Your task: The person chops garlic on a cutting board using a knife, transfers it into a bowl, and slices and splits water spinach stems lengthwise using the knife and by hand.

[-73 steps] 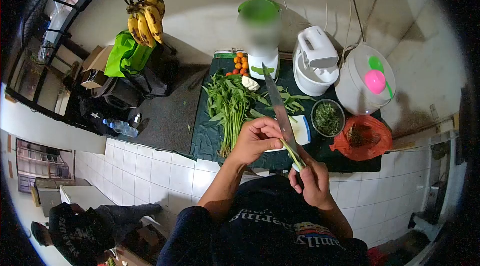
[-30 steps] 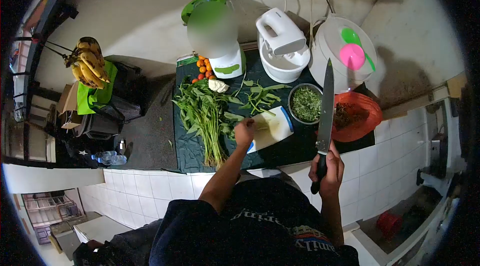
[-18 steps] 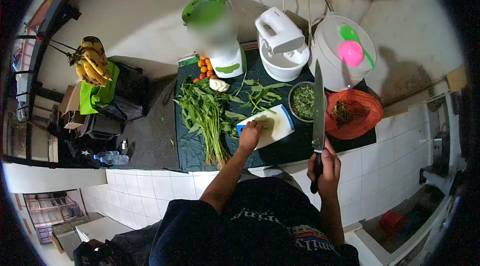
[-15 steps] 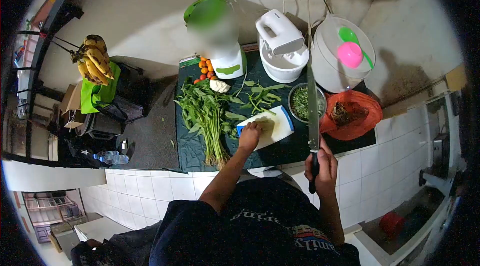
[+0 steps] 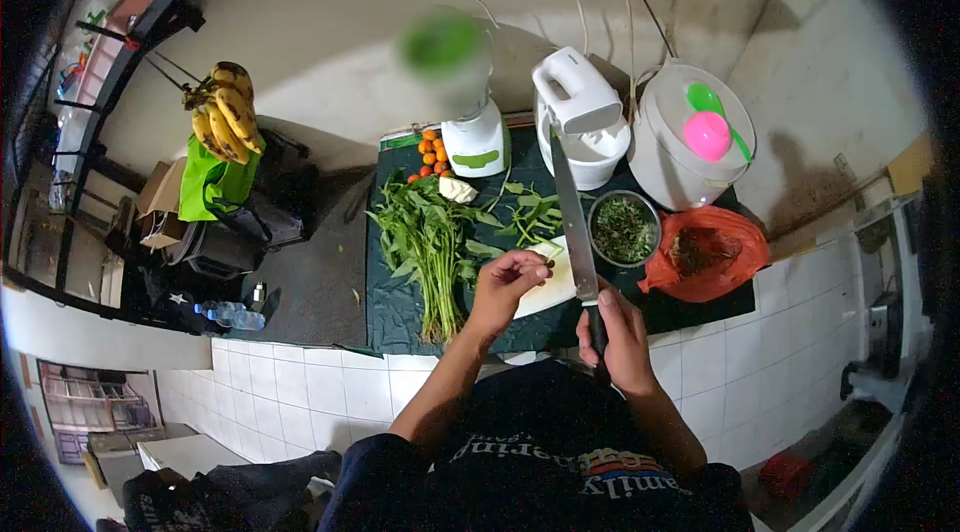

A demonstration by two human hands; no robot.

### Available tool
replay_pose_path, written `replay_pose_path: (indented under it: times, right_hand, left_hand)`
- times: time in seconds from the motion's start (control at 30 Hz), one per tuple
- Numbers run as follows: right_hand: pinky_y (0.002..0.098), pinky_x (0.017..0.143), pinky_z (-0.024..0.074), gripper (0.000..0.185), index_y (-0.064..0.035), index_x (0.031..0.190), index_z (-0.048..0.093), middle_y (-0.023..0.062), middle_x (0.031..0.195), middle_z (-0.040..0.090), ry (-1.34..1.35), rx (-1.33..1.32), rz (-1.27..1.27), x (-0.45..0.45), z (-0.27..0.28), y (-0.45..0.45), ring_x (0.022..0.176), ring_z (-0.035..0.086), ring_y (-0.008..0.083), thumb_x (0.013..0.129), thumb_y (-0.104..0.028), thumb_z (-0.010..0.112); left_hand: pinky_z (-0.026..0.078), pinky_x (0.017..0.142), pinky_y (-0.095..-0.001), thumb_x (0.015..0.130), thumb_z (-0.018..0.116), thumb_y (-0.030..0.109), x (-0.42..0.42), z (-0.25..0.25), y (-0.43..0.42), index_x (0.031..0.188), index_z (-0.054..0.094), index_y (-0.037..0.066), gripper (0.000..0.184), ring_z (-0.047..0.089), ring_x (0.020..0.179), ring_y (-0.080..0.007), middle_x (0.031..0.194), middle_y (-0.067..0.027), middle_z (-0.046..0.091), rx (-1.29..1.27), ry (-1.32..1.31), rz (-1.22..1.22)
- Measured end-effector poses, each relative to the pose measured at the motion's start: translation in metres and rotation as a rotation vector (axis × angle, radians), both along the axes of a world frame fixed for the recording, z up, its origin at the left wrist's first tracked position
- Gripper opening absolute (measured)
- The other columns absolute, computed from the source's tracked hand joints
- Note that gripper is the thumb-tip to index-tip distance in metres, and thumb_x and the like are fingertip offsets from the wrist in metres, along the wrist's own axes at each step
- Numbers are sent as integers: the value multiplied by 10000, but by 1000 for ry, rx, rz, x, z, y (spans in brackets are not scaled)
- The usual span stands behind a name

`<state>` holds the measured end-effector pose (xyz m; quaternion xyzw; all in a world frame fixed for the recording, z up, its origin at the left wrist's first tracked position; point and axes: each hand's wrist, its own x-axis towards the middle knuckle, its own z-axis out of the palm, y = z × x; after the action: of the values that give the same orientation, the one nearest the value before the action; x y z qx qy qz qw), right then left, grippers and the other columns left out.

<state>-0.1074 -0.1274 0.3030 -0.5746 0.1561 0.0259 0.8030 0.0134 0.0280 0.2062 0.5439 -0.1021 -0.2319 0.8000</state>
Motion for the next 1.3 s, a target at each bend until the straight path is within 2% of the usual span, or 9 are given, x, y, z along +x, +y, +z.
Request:
replay_pose_path:
  times: [0.13,0.17,0.3,0.4,0.63,0.7,0.9,1.13,1.3]
  right_hand:
    - [235,411,359,508,-62,1446,427,33,623,481,-26,39,-9,3,7,8,434,406,88,1060,-386,365]
    - [235,411,359,508,-62,1446,427,33,623,481,-29,39,-4,4,6,8,434,406,88,1060,-386,365]
    - [241,411,355,501,-72,1463,421,26,629,505,-90,-1,20,6,2,9,448,441,94,1069,-371,340]
    - [243,411,357,507,-77,1468,415,27,627,502,-108,-15,-10,6,4,13,443,441,95,1069,-379,338]
    - [243,411,367,506,-87,1469,420,23,638,513,-53,22,-38,2,-2,15,452,464,99,1066,-386,354]
    - [242,412,368,505,-88,1466,425,23,641,515,-55,17,-41,2,-3,15,452,465,99,1066,-387,354]
    - [242,410,365,508,-76,1450,444,23,645,519,-50,34,-50,0,-3,16,450,463,99,1066,-395,349]
    - [242,410,361,506,-60,1424,470,23,638,510,-49,14,-45,1,-3,19,449,457,98,1067,-397,346]
    - [239,412,360,498,-63,1421,479,24,639,511,-45,14,-20,2,-6,23,451,457,98,1066,-391,359]
  left_hand:
    - [528,801,-267,882,721,40,-14,18,3,1044,660,-17,182,668,888,-124,960,-74,707,-20,-84,57]
    - [536,806,-265,872,723,11,-17,20,2,1106,645,-27,249,668,886,-125,969,-78,705,-48,-107,67]
    - [546,809,-268,867,731,14,-26,40,-1,1174,634,-23,323,669,883,-129,997,-76,707,-28,-56,103]
    - [552,814,-300,868,721,6,-32,36,-4,1153,640,-21,298,670,890,-153,993,-93,701,4,-13,116]
    - [555,842,-287,863,723,-12,-41,47,-12,1146,648,-27,294,672,953,-146,1064,-101,698,-8,47,141]
    - [569,836,-310,865,711,-25,-43,43,-14,1123,647,-20,266,676,937,-172,1046,-98,693,-28,-7,146]
    - [545,856,-299,865,698,-55,-48,40,-11,1152,607,-19,303,664,976,-159,1057,-96,683,-66,-63,90]
    - [518,867,-294,903,684,12,-47,41,-2,1158,598,-12,270,643,948,-141,1042,-74,676,-95,-63,34]
    - [502,816,-260,942,667,94,-44,41,-4,1125,617,-14,218,616,867,-104,984,-40,659,-139,-43,99]
